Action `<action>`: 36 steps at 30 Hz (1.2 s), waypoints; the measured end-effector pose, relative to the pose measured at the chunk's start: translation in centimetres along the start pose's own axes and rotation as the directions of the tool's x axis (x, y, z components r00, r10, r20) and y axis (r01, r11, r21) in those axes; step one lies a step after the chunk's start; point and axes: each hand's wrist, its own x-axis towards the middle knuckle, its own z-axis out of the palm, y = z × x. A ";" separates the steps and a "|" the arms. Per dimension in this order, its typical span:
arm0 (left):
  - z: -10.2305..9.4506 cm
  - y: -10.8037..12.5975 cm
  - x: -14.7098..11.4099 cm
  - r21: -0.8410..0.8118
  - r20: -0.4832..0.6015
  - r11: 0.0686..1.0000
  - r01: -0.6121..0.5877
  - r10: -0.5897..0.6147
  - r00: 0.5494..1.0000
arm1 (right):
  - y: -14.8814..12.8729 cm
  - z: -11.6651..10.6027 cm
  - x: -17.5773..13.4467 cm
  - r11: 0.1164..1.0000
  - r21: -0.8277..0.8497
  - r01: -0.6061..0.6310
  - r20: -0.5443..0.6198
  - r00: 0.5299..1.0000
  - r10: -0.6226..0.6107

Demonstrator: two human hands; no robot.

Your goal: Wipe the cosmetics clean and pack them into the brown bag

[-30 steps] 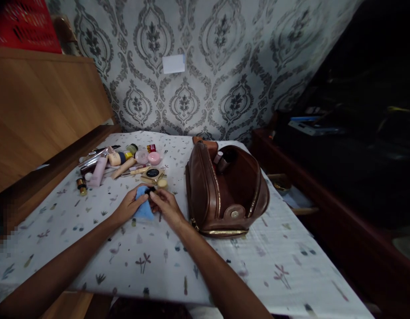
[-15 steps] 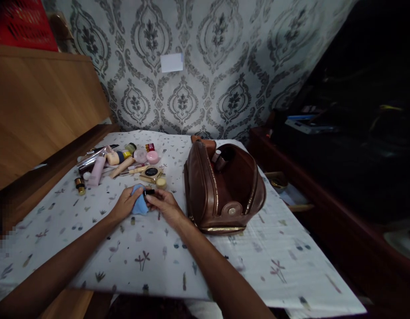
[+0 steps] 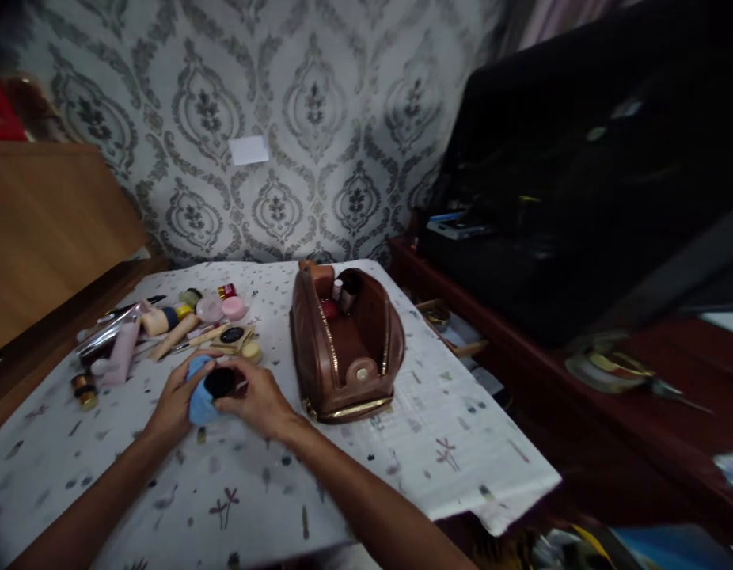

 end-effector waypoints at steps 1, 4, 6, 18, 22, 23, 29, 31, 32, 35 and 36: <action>0.3 0.5 -0.1 -0.042 -0.008 0.999 0.031 -0.031 0.999 | -0.9 -0.2 -0.3 0.997 -0.072 0.028 -0.005 1.000 -0.028; 1.6 2.4 -0.2 -0.138 -0.034 0.986 0.089 -0.095 0.995 | -3.7 -1.2 -1.2 0.959 -0.239 0.150 0.008 0.988 -0.153; 2.8 3.9 -0.1 -0.205 -0.051 0.972 0.115 -0.128 0.990 | -5.4 -2.1 -1.7 0.920 -0.319 0.225 0.021 0.973 -0.231; 9.9 7.9 2.4 -0.190 0.057 0.980 -0.063 0.075 0.996 | -10.1 -6.6 -4.1 0.735 -0.622 0.268 -0.109 0.901 -0.421; 10.3 8.3 4.3 0.147 0.249 0.900 -0.411 0.368 0.896 | -10.2 -7.6 -4.9 0.747 -0.594 0.298 -0.192 0.849 -0.492; 10.4 8.4 4.7 0.206 0.323 0.831 -0.517 0.441 0.838 | -10.1 -7.9 -5.0 0.763 -0.573 0.299 -0.231 0.835 -0.500; 11.2 6.9 5.3 0.372 0.629 0.306 -0.876 0.611 0.481 | -9.8 -9.9 -5.1 0.918 -0.277 0.285 -0.474 0.790 -0.389; 11.3 6.3 4.9 0.394 0.633 0.212 -0.894 0.643 0.431 | -9.9 -11.0 -5.0 0.948 -0.182 0.263 -0.511 0.798 -0.319; 11.3 6.0 4.7 0.403 0.623 0.190 -0.895 0.660 0.420 | -9.8 -11.6 -4.8 0.956 -0.160 0.248 -0.524 0.799 -0.295; 11.2 5.2 4.4 0.434 0.575 0.184 -0.882 0.697 0.428 | -9.6 -13.6 -3.8 0.961 -0.197 0.193 -0.562 0.781 -0.272; 11.1 5.0 4.3 0.439 0.560 0.191 -0.878 0.706 0.434 | -9.5 -14.2 -3.3 0.956 -0.245 0.161 -0.567 0.776 -0.276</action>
